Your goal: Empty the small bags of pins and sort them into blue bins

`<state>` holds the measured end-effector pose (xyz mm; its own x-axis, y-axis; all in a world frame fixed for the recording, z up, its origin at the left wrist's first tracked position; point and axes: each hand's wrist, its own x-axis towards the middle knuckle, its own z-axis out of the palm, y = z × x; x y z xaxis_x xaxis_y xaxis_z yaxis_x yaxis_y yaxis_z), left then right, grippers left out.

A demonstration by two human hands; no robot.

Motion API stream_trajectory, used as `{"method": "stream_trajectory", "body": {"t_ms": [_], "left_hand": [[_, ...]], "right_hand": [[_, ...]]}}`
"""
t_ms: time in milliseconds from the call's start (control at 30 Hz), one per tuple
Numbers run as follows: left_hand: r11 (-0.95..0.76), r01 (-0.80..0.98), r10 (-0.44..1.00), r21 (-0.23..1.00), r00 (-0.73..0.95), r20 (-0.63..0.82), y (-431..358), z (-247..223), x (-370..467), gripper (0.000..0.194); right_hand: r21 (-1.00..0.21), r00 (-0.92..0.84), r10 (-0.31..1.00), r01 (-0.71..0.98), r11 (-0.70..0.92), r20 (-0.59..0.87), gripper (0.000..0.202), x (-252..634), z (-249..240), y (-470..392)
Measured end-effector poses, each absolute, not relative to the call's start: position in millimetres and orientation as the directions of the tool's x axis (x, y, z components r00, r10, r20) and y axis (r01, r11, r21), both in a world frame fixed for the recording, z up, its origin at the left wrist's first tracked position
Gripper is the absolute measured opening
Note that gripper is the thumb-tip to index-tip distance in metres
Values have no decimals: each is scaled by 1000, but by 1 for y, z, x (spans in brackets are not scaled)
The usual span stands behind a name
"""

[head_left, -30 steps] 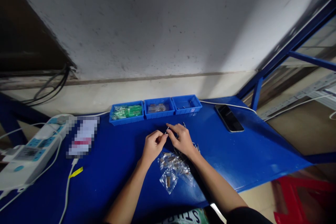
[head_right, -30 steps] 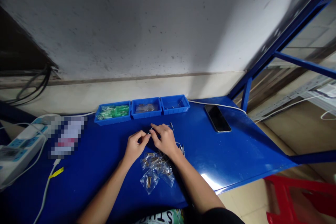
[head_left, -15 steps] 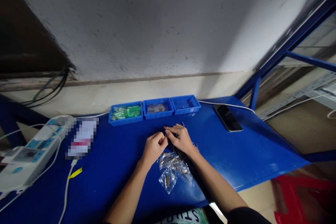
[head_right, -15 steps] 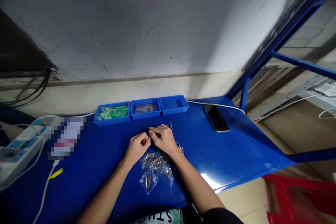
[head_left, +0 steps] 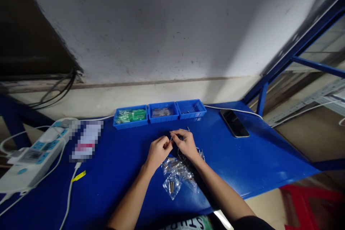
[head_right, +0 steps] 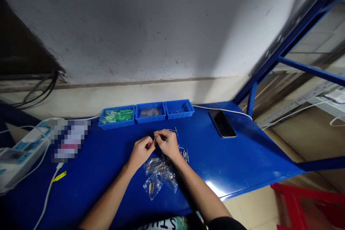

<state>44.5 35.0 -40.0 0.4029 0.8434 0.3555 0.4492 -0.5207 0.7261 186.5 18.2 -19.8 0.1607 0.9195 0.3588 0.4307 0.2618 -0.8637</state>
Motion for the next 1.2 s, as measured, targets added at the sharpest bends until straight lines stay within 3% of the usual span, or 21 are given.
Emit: {"method": "stream_trajectory", "body": {"t_ms": [200,367,433,533,600,700,767,833,933,1033,1100,1200], "left_hand": [[-523,423,839,740,407,361,34,-37,43,26],[-490,401,865,774,338,372,35,-34,42,28],[-476,386,873,790,313,373,36,-35,40,31],[-444,370,891,816,277,360,38,-38,39,35],[-399,364,911,842,258,321,39,-40,39,37],[-328,436,933,838,288,216,43,-39,45,31],[-326,556,929,765,337,151,48,-36,53,20],[-356,666,920,656,375,119,52,-33,62,14],[-385,757,915,529,389,109,60,-32,74,19],[-393,771,913,501,391,114,65,-35,80,13],[-409,748,905,523,405,128,66,-38,77,9],[-451,691,881,565,445,159,62,-39,64,10]], "right_hand": [[-852,161,916,452,263,368,19,187,-16,17],[-912,166,963,388,134,212,22,192,-13,17],[-874,73,970,452,176,232,21,196,-10,15],[-722,-107,927,598,348,359,17,202,-2,10],[-628,-116,874,652,426,472,15,208,5,7],[-522,134,659,731,438,740,9,220,17,5],[-467,291,440,803,371,850,4,232,27,10],[-449,348,355,854,262,868,7,244,34,19],[-465,292,587,869,166,755,20,260,31,34],[-584,200,828,792,179,525,31,266,5,38],[-679,196,898,721,141,394,36,263,-17,34],[-722,111,956,680,128,273,37,253,-39,29]]}}
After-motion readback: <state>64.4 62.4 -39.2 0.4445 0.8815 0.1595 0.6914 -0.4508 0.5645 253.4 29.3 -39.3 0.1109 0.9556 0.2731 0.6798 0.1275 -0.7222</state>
